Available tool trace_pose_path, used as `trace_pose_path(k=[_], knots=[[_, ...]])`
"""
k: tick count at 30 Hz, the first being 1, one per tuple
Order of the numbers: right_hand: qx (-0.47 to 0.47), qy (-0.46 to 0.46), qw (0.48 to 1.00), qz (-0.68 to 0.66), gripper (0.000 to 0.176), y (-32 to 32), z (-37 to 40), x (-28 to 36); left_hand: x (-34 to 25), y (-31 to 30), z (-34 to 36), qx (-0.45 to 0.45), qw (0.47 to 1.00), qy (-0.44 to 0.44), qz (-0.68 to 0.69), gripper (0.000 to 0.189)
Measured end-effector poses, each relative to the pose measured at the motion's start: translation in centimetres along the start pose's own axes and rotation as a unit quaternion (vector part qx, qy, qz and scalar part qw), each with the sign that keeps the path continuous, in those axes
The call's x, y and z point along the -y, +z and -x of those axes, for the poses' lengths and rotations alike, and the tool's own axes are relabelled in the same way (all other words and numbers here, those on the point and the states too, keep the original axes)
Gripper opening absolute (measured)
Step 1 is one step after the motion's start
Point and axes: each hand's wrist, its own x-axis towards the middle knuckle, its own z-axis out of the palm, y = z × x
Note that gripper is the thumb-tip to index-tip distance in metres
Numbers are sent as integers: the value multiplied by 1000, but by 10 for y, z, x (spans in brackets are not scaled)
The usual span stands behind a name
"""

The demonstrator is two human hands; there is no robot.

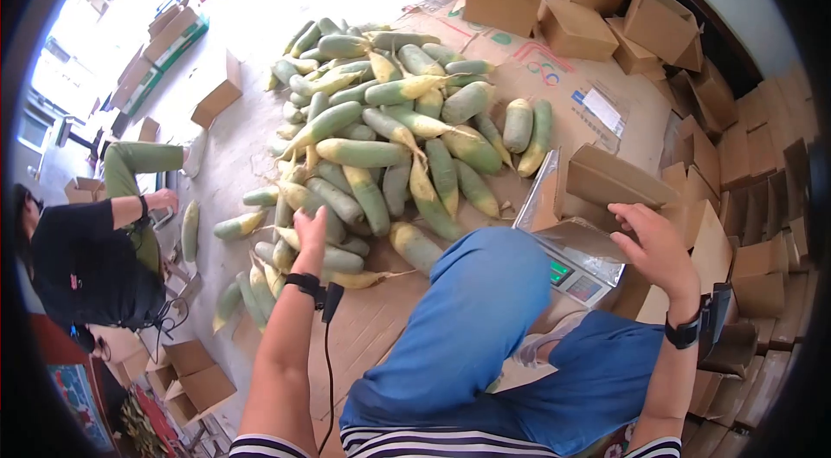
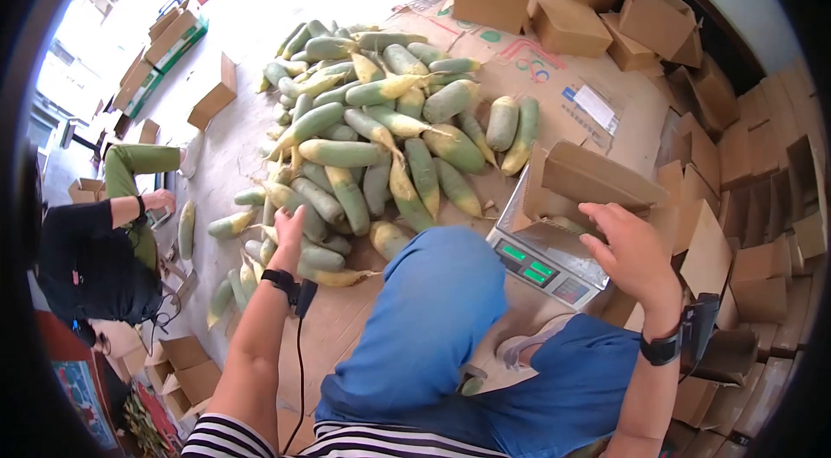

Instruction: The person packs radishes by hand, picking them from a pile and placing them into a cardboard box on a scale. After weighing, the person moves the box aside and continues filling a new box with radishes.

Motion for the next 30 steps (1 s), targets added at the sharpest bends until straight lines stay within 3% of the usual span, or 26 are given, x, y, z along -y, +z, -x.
trace_pose_path(k=[2,4,6,9,13,16,18,23,25,29,30], knots=[[-16,-6,1000,25,36,3,2,-6,4,-5,-10,89,992,-57,62,55],[-18,-14,1000,21,36,4,2,-9,34,10,-25,113,974,-134,142,53],[-29,-21,999,40,36,4,3,-11,20,8,-17,138,936,-266,183,53],[-32,-27,997,59,36,2,4,-10,20,13,-18,147,949,-249,124,55],[-19,-16,997,69,35,3,6,-11,22,10,-14,142,942,-240,186,53],[-12,-13,997,81,33,3,6,-11,-1,-9,5,233,909,-272,211,47],[-20,-18,996,84,31,7,5,-11,-11,-19,26,307,875,-247,282,46],[-38,-41,997,58,27,16,-3,-6,-96,-45,81,367,874,-177,266,42],[-55,-59,996,30,27,17,-7,-1,-143,-51,90,428,864,-13,267,42],[-57,-86,993,-60,37,13,-16,12,-268,-69,124,490,812,173,266,45],[-62,-85,989,-109,42,10,-17,18,-295,-74,134,501,806,175,263,45]])
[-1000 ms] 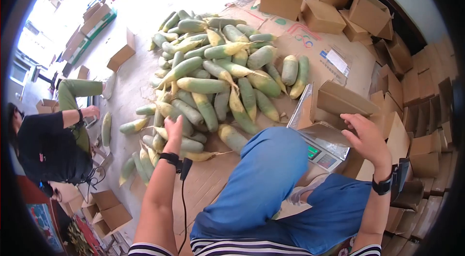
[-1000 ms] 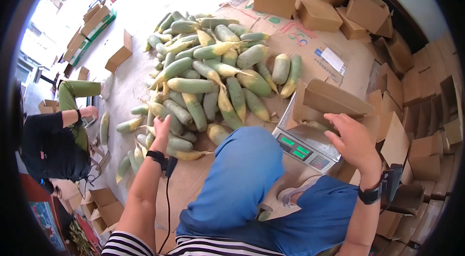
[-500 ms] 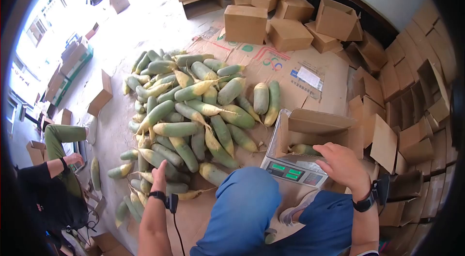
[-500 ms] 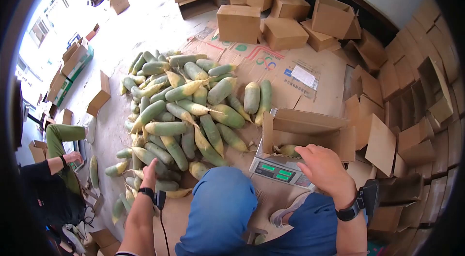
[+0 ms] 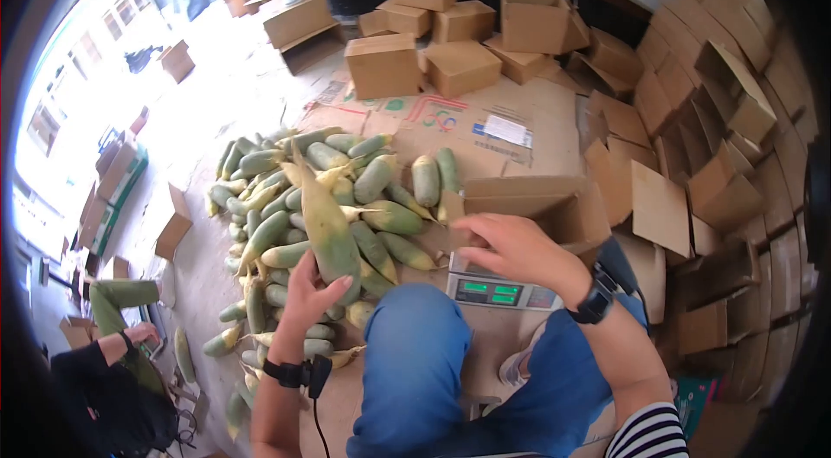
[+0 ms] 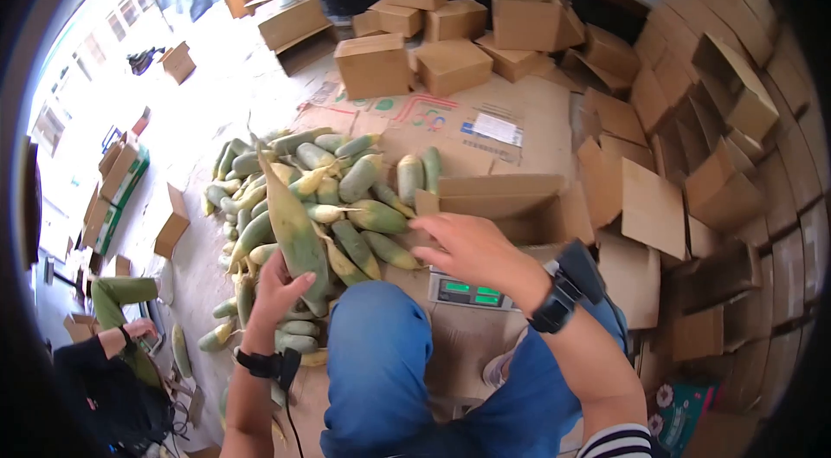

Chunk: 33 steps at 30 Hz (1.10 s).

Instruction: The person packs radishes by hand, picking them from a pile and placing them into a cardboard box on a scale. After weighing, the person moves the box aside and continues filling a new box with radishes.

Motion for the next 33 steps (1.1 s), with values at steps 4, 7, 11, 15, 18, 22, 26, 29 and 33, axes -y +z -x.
trace_pose_path(k=[4,7,11,15,18,22,26,29,33], knots=[[-65,-31,955,-287,64,-1,1,24,-89,63,-14,97,964,133,-209,56],[-127,-46,917,-374,67,-2,5,29,-117,101,-15,118,908,195,-353,61],[-181,-16,926,-332,63,-22,10,8,-112,111,-8,128,894,192,-384,70],[-276,46,959,-56,58,-48,12,-29,-88,104,21,215,852,205,-432,72],[-239,-22,961,138,51,-43,10,-74,-83,108,36,200,826,215,-481,65],[-8,75,959,273,47,-10,11,-129,-77,99,36,188,832,219,-473,61],[116,147,934,305,48,11,10,-157,-75,95,37,189,843,218,-454,60],[177,207,900,341,46,35,5,-171,-74,96,38,184,839,234,-455,60],[130,204,904,354,35,55,-5,-177,-75,102,35,204,841,253,-432,56]])
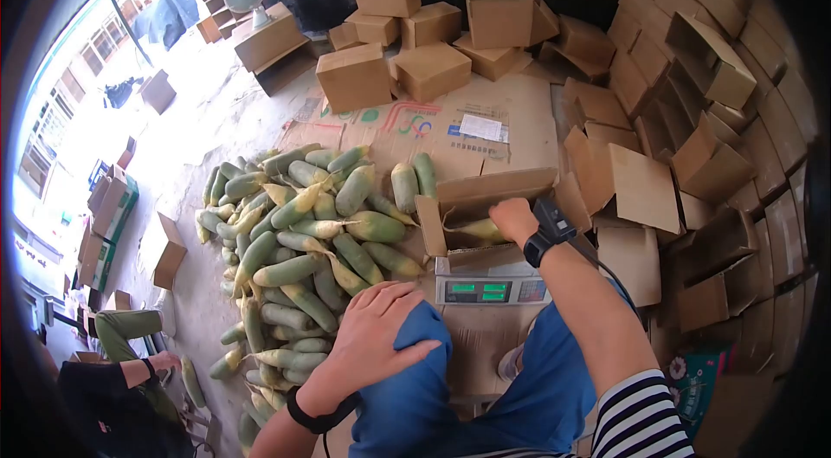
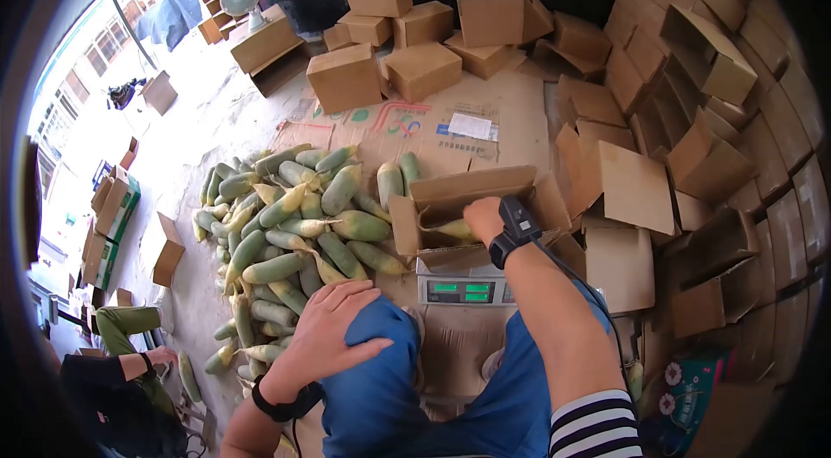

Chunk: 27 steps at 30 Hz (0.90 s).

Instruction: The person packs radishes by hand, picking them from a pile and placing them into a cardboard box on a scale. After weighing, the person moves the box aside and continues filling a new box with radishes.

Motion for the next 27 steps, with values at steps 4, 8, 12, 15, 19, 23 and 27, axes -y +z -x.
trace_pose_path(k=[4,8,12,15,19,23,27], knots=[[-43,-74,988,-128,23,-44,9,12,8,0,-5,35,999,22,35,53],[-158,-119,977,-84,21,-80,45,25,84,5,23,8,862,-164,480,39],[-190,-154,957,-157,27,-112,105,38,215,77,108,-170,868,-383,267,34],[-125,-140,965,-184,31,-112,127,30,262,140,193,-50,888,-457,28,30],[-108,-130,971,-167,33,-96,131,16,233,204,222,17,871,-487,57,31],[-85,-114,977,-157,31,-92,129,17,224,255,196,-48,894,-445,31,38],[-84,-109,981,-137,31,-93,127,21,255,271,173,-80,739,-629,227,50]])
